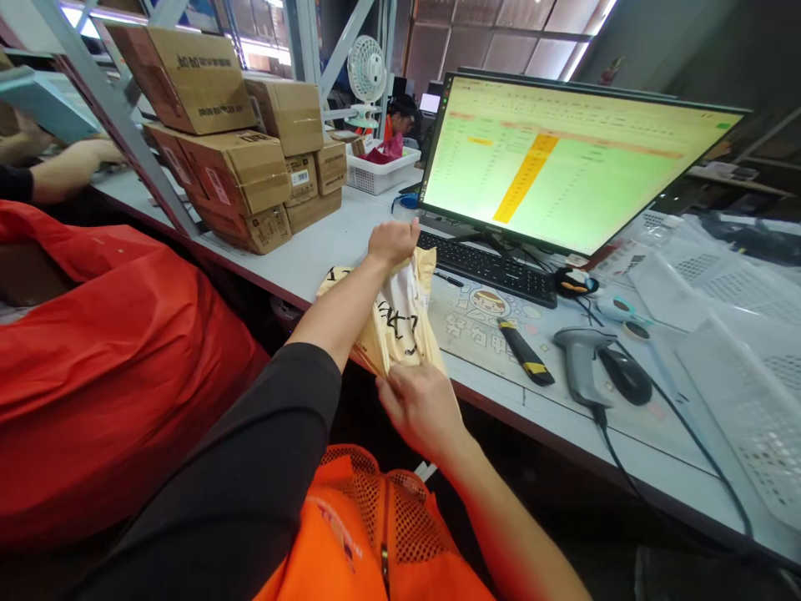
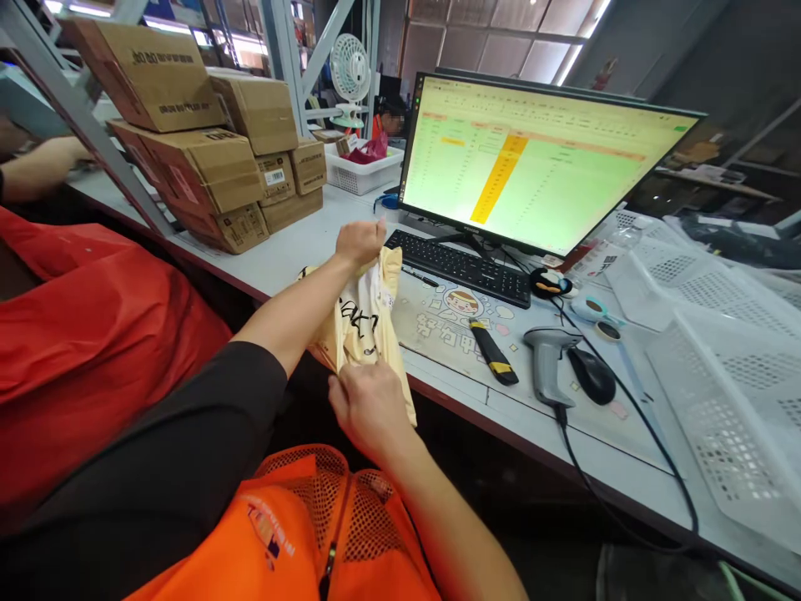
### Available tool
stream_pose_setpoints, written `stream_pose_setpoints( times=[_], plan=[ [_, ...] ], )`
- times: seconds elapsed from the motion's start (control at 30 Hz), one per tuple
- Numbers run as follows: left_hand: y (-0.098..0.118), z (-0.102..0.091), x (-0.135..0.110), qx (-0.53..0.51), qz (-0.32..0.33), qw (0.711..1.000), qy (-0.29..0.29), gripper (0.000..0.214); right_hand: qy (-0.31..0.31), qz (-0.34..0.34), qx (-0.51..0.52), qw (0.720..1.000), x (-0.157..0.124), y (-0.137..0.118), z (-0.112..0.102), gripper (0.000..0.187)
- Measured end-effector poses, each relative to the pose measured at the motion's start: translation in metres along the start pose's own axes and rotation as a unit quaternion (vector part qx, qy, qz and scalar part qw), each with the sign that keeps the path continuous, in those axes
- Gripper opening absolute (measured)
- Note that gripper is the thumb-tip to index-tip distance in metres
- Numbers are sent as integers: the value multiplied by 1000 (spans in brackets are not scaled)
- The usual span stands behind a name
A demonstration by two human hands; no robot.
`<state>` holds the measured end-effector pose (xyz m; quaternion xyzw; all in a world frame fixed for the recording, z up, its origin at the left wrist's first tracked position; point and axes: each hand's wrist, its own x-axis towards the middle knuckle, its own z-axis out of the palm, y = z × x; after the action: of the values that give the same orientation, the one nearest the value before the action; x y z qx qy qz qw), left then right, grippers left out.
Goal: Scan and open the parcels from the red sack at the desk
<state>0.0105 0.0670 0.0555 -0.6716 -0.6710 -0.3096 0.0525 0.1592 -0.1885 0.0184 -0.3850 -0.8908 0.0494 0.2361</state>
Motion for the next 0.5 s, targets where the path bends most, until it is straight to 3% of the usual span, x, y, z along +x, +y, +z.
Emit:
stream_pose_setpoints(
  times=[0.1, 0.2, 0.3, 0.4, 0.43, 0.5],
  plan=[
    [-17, -3, 11, 22, -17, 1000, 3, 60, 37, -41, 44, 997, -22, -7, -3, 33],
    [-11, -6, 4, 31, -11, 999, -28, 59, 60, -41, 69, 995, -36, 6, -1, 35],
    [17, -14, -21, 8, 112, 993, -32, 49, 70, -7, 94, 993, -45, 35, 4, 39],
    [43, -20, -57, -51, 286, 952, -96, 35, 108, 32, 118, 987, -51, 59, 9, 29],
    [48, -20, -67, -67, 313, 937, -141, 31, 122, 42, 123, 984, -53, 64, 11, 24],
    [49, -14, -80, -73, 298, 926, -219, 29, 141, 57, 125, 981, -53, 68, 13, 21]
  ],
)
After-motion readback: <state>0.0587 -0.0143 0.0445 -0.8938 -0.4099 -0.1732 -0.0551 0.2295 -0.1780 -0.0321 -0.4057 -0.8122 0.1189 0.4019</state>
